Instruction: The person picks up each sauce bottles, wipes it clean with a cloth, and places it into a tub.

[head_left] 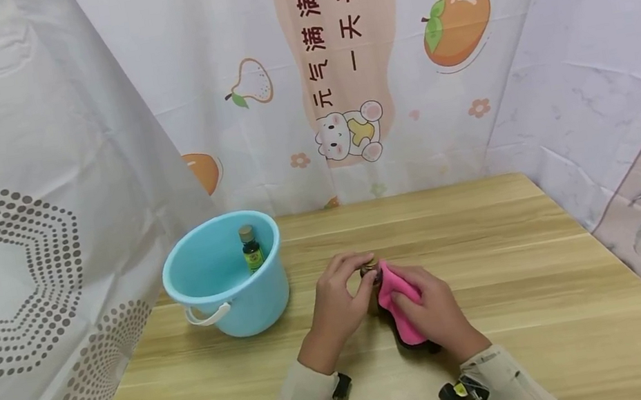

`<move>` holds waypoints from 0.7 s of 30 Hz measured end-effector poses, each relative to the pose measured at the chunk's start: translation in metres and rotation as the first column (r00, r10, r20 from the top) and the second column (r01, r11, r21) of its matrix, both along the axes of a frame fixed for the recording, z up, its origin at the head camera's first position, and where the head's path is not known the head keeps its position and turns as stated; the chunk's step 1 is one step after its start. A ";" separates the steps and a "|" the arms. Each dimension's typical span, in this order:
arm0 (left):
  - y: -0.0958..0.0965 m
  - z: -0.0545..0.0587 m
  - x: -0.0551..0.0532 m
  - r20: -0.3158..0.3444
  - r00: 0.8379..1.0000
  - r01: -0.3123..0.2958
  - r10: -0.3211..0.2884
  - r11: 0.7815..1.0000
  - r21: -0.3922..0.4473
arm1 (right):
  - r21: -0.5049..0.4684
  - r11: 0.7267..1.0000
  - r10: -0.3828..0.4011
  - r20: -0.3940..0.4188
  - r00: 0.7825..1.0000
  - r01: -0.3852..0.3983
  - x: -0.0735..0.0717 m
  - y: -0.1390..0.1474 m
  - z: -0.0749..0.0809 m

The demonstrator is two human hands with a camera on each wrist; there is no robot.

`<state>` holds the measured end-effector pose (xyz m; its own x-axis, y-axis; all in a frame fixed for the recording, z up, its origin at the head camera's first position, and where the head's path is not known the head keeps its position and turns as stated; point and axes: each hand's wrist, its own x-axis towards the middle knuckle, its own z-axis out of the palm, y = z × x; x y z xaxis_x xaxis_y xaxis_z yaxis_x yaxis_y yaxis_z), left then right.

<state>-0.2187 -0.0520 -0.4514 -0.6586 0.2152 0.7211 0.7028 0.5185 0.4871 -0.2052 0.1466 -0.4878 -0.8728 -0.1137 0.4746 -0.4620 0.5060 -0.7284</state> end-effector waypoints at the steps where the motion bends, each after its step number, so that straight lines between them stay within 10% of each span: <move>1: 0.000 0.000 0.000 -0.003 1.000 -0.001 0.001 1.000 0.001 | 0.013 1.000 -0.005 0.028 1.000 0.005 0.000 0.000 0.000; 21: 0.001 0.000 -0.001 0.000 1.000 0.010 -0.010 1.000 0.011 | 0.054 0.999 -0.013 0.088 0.996 0.008 0.001 0.000 0.002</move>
<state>-0.2202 -0.0511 -0.4514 -0.6564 0.2136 0.7235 0.7078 0.5064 0.4926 -0.2044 0.1463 -0.4858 -0.9124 -0.1272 0.3891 -0.3914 0.5496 -0.7381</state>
